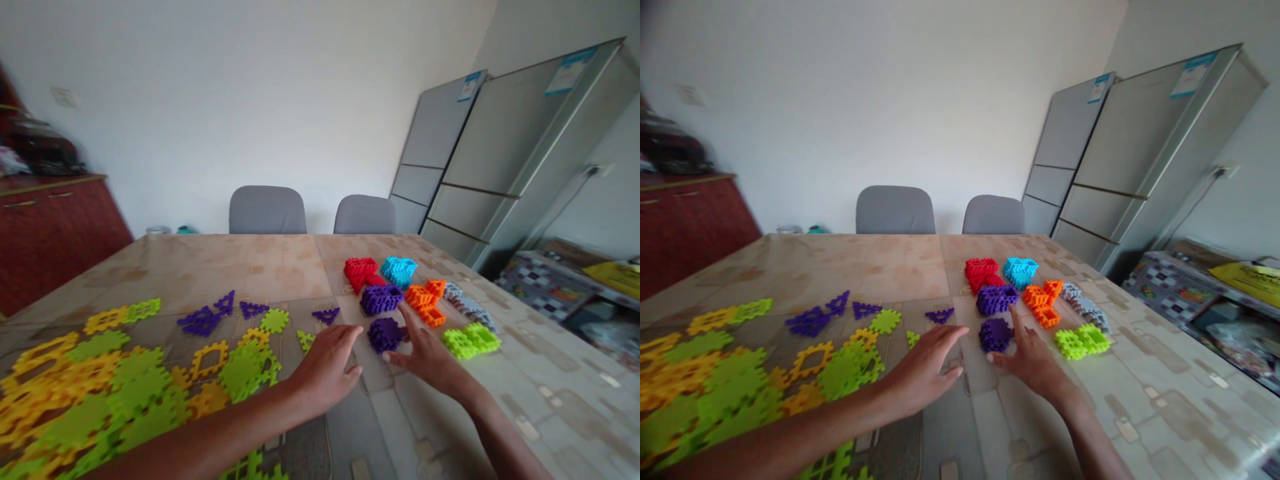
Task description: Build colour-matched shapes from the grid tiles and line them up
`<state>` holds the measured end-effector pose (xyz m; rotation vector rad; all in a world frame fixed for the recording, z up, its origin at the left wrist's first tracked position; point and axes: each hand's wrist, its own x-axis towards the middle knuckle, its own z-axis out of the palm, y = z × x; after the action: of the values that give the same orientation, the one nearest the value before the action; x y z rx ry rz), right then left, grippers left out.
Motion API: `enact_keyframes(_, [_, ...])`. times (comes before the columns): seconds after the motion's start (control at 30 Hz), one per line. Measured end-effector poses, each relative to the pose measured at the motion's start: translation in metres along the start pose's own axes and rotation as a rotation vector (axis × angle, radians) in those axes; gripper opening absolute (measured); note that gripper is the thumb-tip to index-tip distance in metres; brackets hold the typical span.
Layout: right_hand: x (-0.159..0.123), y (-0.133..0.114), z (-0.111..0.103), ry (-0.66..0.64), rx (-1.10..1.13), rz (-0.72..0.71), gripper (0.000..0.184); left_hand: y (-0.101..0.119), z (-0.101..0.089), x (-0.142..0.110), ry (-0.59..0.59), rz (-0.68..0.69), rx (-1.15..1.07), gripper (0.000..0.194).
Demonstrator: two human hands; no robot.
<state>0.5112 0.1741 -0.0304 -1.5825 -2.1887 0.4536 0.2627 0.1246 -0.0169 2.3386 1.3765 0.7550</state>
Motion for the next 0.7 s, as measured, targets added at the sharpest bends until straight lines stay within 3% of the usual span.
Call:
enact_keyframes(0.13, [0.001, -0.039, 0.012, 0.041, -0.226, 0.141, 0.099, -0.008, -0.027, -0.030, 0.022, -0.010, -0.065, 0.065])
enact_keyframes(0.27, [0.002, -0.060, 0.013, 0.051, -0.365, 0.211, 0.095, -0.016, -0.046, -0.057, 0.040, -0.059, -0.135, 0.064])
enact_keyframes(0.43, [0.001, -0.062, 0.015, 0.056, -0.471, 0.209, 0.089, -0.028, -0.061, -0.092, 0.089, -0.121, -0.126, 0.056])
enact_keyframes(0.7, [0.017, -0.047, 0.020, 0.085, -0.444, 0.231, 0.090, -0.048, -0.081, -0.137, 0.173, -0.203, -0.023, 0.043])
